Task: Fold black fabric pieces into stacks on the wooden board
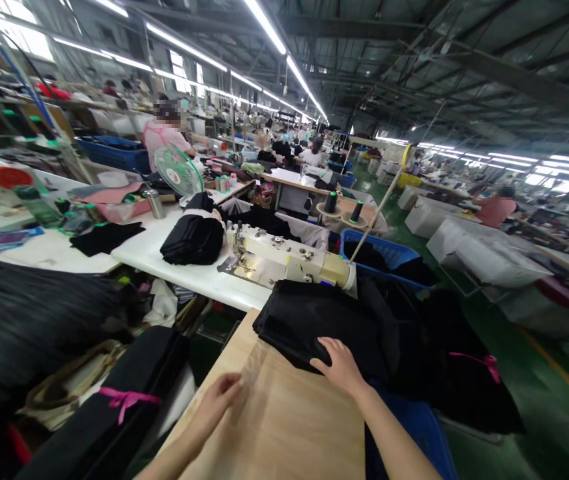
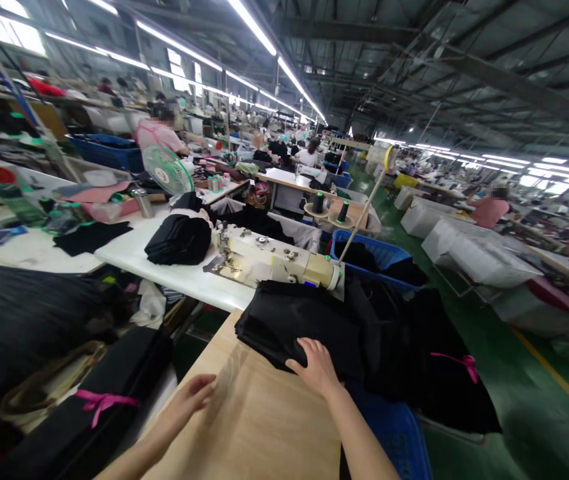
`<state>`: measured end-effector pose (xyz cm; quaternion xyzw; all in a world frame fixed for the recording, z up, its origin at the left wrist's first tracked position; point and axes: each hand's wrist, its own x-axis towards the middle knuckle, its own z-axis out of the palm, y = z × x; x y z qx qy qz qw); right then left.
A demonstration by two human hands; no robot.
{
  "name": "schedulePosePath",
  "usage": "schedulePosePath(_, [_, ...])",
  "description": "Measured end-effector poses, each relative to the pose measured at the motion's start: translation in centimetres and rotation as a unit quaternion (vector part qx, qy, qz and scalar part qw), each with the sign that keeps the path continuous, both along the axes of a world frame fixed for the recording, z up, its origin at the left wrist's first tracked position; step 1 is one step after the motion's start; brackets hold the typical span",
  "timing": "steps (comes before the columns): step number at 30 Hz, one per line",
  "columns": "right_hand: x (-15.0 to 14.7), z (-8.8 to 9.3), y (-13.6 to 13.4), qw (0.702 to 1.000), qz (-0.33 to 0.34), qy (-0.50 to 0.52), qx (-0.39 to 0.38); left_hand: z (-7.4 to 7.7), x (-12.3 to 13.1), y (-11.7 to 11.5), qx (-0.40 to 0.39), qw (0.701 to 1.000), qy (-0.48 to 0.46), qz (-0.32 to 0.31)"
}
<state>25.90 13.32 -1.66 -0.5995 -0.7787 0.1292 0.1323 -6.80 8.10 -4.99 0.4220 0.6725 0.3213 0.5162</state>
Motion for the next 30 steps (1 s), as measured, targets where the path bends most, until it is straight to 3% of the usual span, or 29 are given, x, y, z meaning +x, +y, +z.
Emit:
schedulePosePath(3, [0.5,-2.3,-0.7,0.999,-0.016,-0.017,0.046,0.6,-0.3,8.8,0.081,0.996,-0.013,0.019])
schedulePosePath(6, [0.8,-5.7,-1.9,0.992,-0.016,-0.057,0.113,-0.3,1.2,16.4,0.075,0.997,-0.026,0.0])
schedulePosePath(8, [0.8,-7.5,-2.9,0.986,-0.026,-0.079,0.144,-1.4,2.7,19.9,0.038,0.998,-0.02,-0.043])
schedulePosePath(11, [0.3,-8.8,-4.1,0.982,-0.048,-0.095,0.155,-2.6,4.4,23.0,0.011,0.995,0.05,-0.087])
schedulePosePath(14, [-0.2,-8.9,-4.8,0.983,-0.07,-0.086,0.146,-2.8,5.0,24.6,-0.026,0.991,0.081,-0.103])
schedulePosePath(19, [-0.5,-8.5,-5.5,0.984,-0.094,-0.087,0.125,-1.6,4.8,26.0,-0.101,0.975,-0.032,-0.195])
schedulePosePath(22, [-0.5,-7.9,-5.7,0.984,-0.093,-0.103,0.113,-1.1,5.1,26.2,-0.129,0.965,-0.048,-0.222])
schedulePosePath(24, [-0.5,-7.2,-5.8,0.984,-0.092,-0.109,0.107,-1.1,5.6,26.2,-0.106,0.967,-0.063,-0.221])
schedulePosePath(30, [-1.0,-5.2,-5.9,0.983,-0.118,-0.115,0.086,-0.8,6.2,23.9,0.077,0.968,-0.087,-0.223])
